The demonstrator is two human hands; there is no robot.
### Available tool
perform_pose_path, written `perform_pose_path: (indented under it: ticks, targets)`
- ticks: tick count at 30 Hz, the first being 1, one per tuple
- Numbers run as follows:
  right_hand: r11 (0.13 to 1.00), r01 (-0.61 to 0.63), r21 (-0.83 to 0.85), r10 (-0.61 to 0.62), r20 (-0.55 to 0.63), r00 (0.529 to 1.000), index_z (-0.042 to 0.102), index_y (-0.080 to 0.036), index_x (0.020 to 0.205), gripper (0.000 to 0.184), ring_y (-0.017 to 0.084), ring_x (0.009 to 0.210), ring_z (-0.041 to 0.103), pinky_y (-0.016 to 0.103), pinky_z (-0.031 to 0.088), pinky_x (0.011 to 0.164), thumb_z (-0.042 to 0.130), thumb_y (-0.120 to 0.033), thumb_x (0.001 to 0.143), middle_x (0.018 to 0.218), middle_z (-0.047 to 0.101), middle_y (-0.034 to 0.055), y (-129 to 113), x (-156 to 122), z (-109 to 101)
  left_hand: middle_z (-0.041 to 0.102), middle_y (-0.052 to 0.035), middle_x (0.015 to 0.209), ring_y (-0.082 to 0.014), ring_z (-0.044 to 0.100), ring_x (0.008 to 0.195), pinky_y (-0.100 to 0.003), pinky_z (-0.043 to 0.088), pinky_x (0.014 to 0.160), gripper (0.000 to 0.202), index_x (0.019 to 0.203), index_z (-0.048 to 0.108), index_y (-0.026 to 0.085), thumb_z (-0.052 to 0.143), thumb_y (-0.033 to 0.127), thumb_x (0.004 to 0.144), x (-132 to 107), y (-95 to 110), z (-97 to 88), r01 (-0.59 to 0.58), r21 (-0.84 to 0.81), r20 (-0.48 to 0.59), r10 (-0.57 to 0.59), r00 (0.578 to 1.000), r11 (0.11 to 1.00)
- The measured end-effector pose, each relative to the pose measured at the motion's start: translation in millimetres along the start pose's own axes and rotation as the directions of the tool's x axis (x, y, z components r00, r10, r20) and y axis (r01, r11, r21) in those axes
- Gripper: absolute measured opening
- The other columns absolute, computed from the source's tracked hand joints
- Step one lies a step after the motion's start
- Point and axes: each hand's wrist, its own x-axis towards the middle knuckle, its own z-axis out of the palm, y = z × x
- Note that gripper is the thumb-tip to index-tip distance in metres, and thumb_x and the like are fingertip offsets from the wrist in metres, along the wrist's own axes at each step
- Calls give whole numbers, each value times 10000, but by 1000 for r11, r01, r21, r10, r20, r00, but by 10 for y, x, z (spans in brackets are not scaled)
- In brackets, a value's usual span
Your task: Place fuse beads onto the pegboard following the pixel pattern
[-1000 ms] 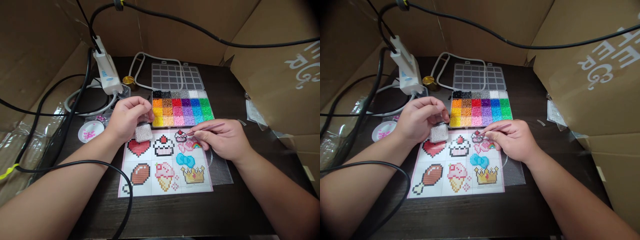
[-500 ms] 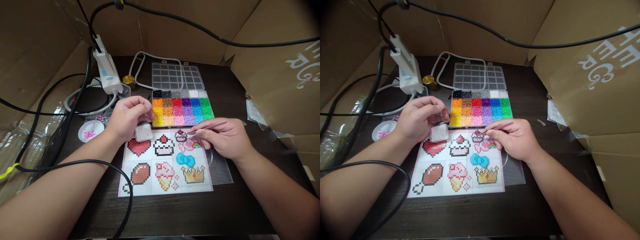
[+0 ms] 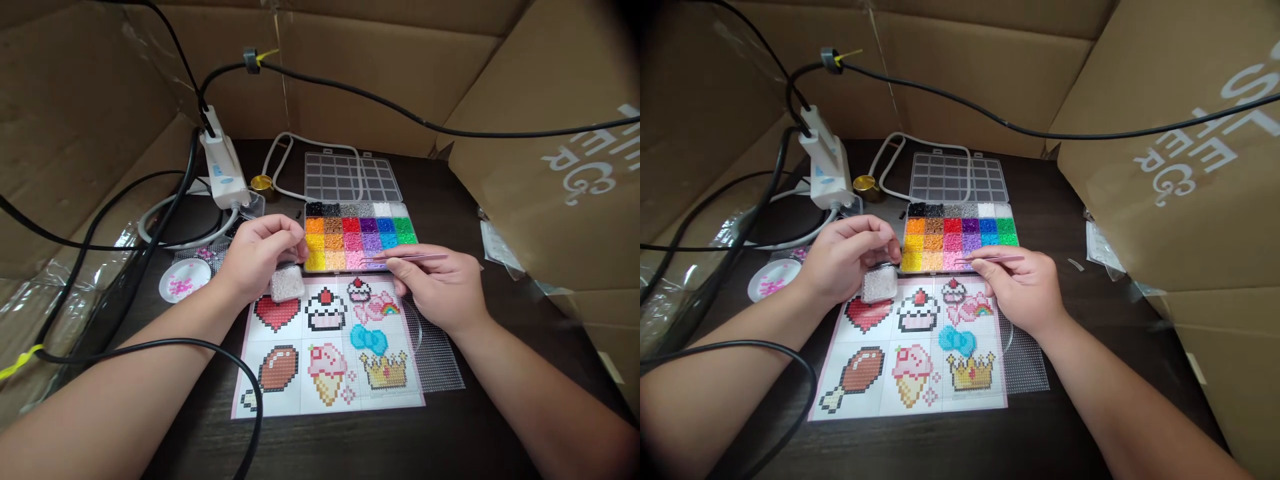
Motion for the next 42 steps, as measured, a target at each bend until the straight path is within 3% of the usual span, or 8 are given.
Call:
perform_pose_path:
  ticks: [11, 17, 23, 42]
  targets:
    - [992, -105, 76, 101, 54, 993, 807, -156, 894, 162, 94, 443, 546, 218, 472, 423, 739, -291, 837, 590, 656, 20, 56, 21, 19, 687, -10, 605, -113, 641, 560, -200, 499, 545, 66, 670, 667, 178, 650, 156, 729, 7, 5, 24, -4, 16, -12, 4, 1000, 1000]
    - [993, -86, 83, 82, 47, 996, 802, -155, 863, 153, 92, 425, 535, 203, 451, 401, 736, -291, 838, 515, 602, -1, 65, 30, 29, 685, -7, 602, -115, 642, 559, -207, 521, 562, 63, 668, 662, 181, 655, 163, 728, 6, -3, 19, 1, 10, -14, -1, 1000, 1000]
    - [986, -141, 85, 137, 51, 989, 798, -148, 858, 147, 92, 411, 530, 200, 455, 396, 731, -276, 830, 486, 591, -9, 35, 30, 39, 683, -9, 605, -120, 642, 557, -214, 518, 554, 59, 674, 654, 181, 659, 180, 732, 3, -11, 8, 4, 24, -17, -4, 1000, 1000]
    - [993, -87, 80, 84, 38, 996, 790, -138, 844, 139, 85, 393, 523, 204, 447, 402, 725, -260, 847, 474, 589, -15, 56, 29, 30, 687, -11, 621, -123, 645, 566, -222, 515, 556, 50, 697, 658, 177, 658, 177, 747, 9, -18, 4, -17, 56, -13, 18, 1000, 998]
